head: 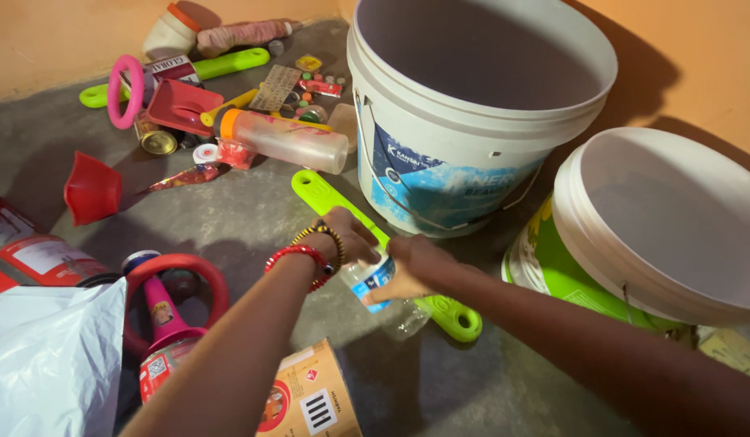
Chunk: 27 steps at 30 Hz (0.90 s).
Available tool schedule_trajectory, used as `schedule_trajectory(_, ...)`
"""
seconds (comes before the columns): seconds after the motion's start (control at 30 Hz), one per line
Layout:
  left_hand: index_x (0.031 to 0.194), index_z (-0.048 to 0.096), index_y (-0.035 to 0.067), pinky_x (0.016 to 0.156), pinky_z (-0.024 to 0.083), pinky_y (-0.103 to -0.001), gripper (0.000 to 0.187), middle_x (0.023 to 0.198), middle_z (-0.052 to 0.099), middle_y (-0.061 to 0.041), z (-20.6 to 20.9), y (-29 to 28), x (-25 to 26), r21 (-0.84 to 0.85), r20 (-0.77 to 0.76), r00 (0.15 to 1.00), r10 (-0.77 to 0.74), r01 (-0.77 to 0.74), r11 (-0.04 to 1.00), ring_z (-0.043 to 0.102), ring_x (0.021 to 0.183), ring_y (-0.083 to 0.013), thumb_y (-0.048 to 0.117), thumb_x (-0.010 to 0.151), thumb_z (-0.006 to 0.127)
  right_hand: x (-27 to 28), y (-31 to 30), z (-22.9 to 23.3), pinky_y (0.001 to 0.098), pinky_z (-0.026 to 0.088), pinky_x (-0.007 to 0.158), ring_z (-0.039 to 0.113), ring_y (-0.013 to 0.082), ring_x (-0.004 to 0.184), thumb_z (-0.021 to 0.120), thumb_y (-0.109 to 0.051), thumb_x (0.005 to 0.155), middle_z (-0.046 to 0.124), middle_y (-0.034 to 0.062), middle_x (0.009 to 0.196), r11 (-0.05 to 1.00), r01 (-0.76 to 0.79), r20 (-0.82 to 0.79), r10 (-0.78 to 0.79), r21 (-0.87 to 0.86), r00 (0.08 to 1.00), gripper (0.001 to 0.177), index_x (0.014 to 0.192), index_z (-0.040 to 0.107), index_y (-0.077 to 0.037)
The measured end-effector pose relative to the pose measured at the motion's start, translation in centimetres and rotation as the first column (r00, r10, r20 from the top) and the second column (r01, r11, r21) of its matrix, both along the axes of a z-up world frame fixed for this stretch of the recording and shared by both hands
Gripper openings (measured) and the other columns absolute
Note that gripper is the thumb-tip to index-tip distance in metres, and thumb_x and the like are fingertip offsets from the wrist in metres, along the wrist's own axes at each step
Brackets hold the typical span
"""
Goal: The person picks up various small items from the floor, including toys, plastic containers, and cans, and places them into a white bucket. The person handles each item individually and continues until the bucket is filled.
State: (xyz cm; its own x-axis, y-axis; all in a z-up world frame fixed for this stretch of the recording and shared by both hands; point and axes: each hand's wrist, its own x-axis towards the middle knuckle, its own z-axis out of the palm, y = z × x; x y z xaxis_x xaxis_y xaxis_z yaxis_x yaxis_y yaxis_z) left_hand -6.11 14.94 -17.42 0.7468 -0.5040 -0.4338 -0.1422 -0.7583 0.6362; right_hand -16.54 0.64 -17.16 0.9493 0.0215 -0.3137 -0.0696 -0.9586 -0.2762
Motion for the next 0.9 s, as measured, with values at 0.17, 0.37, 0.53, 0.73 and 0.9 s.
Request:
schedule_trajectory(0.17, 0.101, 0.083, 0.012, 0.091, 0.061, -0.033, 0.038, 0.102, 0.083, -0.01, 1.8, 1.8, 1.9, -0.277, 0.112, 0.987, 0.114, -0.079, 0.958, 0.08, 0.095, -0.0195, 0.026, 0.065, 0.087, 1.4, 0.2, 3.2, 0.0421, 0.057, 0.076, 0.075, 0.0294, 0.085, 0.088, -0.059, 0.055, 0.077, 0.0165, 0.092, 0.941, 0.063, 0.194, -0.134, 0.331, 0.972, 0.081, 0.11, 0.068, -0.004)
schedule_trajectory(0.37, 0.131, 0.063, 0.003, 0.091, 0.058, -0.037, 0.095, 0.126, 0.065, -0.016, 4.5, 3.2, 4.7, -0.447, 0.149, 0.91, 0.388, -0.288, 0.847, 0.07, 0.107, -0.0232, 0.048, 0.054, 0.099, 4.0, 1.7, 8.7, 0.0375, 0.054, 0.062, 0.07, 0.0174, 0.063, 0.087, -0.063, 0.061, 0.074, 0.0066, 0.07, 0.908, 0.238, 0.152, -0.304, 0.343, 0.94, 0.057, 0.075, 0.078, -0.008)
schedule_trajectory(0.53, 0.134, 0.055, 0.0, 0.083, 0.061, -0.034, 0.103, 0.118, 0.073, -0.014, 8.8, 4.4, 5.2, -0.587, -0.068, 0.888, 0.455, -0.404, 0.702, 0.074, 0.102, -0.0202, 0.054, 0.055, 0.094, 4.8, 3.0, 12.6, 0.0336, 0.059, 0.067, 0.073, 0.0134, 0.068, 0.09, -0.06, 0.058, 0.077, 0.0059, 0.078, 0.88, 0.153, 0.407, -0.354, 0.449, 0.842, 0.06, 0.084, 0.076, -0.008)
schedule_trajectory(0.73, 0.11, 0.077, -0.001, 0.073, 0.056, -0.026, 0.069, 0.101, 0.077, -0.007, 14.6, 4.9, 4.0, -0.78, -0.042, 0.928, 0.369, -0.262, 0.569, 0.07, 0.085, -0.0125, 0.049, 0.065, 0.09, 5.6, 3.1, 16.9, 0.0299, 0.063, 0.074, 0.079, 0.0128, 0.078, 0.088, -0.058, 0.06, 0.081, 0.0069, 0.088, 0.857, 0.052, 0.572, -0.386, 0.512, 0.724, 0.066, 0.099, 0.077, -0.006)
schedule_trajectory(0.9, 0.116, 0.073, 0.002, 0.077, 0.059, -0.025, 0.069, 0.105, 0.078, -0.005, 18.7, 3.7, 4.5, -0.831, -0.032, 0.947, 0.319, -0.203, 0.518, 0.074, 0.089, -0.0106, 0.045, 0.065, 0.09, 6.3, 1.8, 19.5, 0.027, 0.063, 0.076, 0.079, 0.0121, 0.083, 0.088, -0.06, 0.064, 0.08, 0.0061, 0.093, 0.877, 0.027, 0.67, -0.386, 0.48, 0.634, 0.072, 0.107, 0.073, -0.005)
